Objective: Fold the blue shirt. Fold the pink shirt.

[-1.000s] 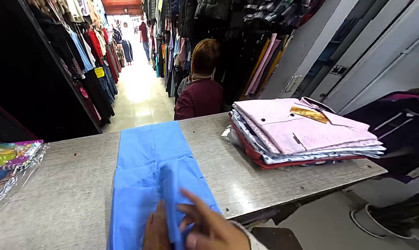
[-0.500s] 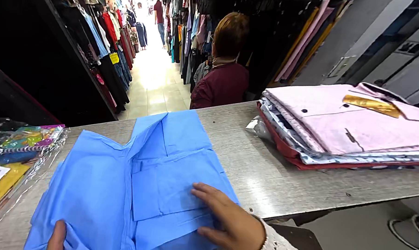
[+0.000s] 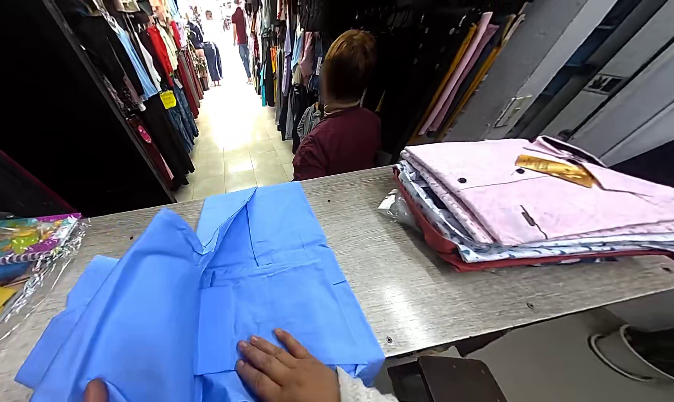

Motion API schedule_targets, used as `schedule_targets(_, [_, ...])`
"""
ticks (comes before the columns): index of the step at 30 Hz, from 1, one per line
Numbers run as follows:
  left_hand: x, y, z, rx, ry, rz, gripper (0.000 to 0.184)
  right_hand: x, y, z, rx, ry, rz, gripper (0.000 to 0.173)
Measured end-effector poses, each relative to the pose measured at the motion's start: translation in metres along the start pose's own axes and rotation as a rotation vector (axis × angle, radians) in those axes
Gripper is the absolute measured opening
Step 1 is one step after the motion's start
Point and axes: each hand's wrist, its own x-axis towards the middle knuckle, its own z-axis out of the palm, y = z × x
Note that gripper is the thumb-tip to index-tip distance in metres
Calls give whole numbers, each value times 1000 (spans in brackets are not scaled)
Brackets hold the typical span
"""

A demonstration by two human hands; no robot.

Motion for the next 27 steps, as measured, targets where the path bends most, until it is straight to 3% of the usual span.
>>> schedule_targets(3, [-28,-10,21,143,-189,-94,40,-3,15,-30,243,-52,149,48])
schedule_targets(5, [-39,-21,31,216,-276,-128,35,-9,29,-43,185,-17,247,50])
schedule_targets(8, [-25,-21,27,184,-176,-153,31,-25,42,-51,8,50,459,55])
schedule_targets(11, [-6,-8,6,163,-125,-17,32,-36,54,-52,-59,115,626,62])
schedule_targets(15, [3,13,-3,206,-43,48,35,-45,64,-46,-63,216,512,51])
schedule_targets(20, [0,22,3,145,-27,31,41,-36,52,-45,-183,189,396,42])
schedule_targets(25, [-4,20,2,90,-74,-5,43,12,-7,1,60,93,-147,42])
schedule_targets(27, [-6,19,6,85,-59,-3,44,19,-10,27,-23,137,-256,28])
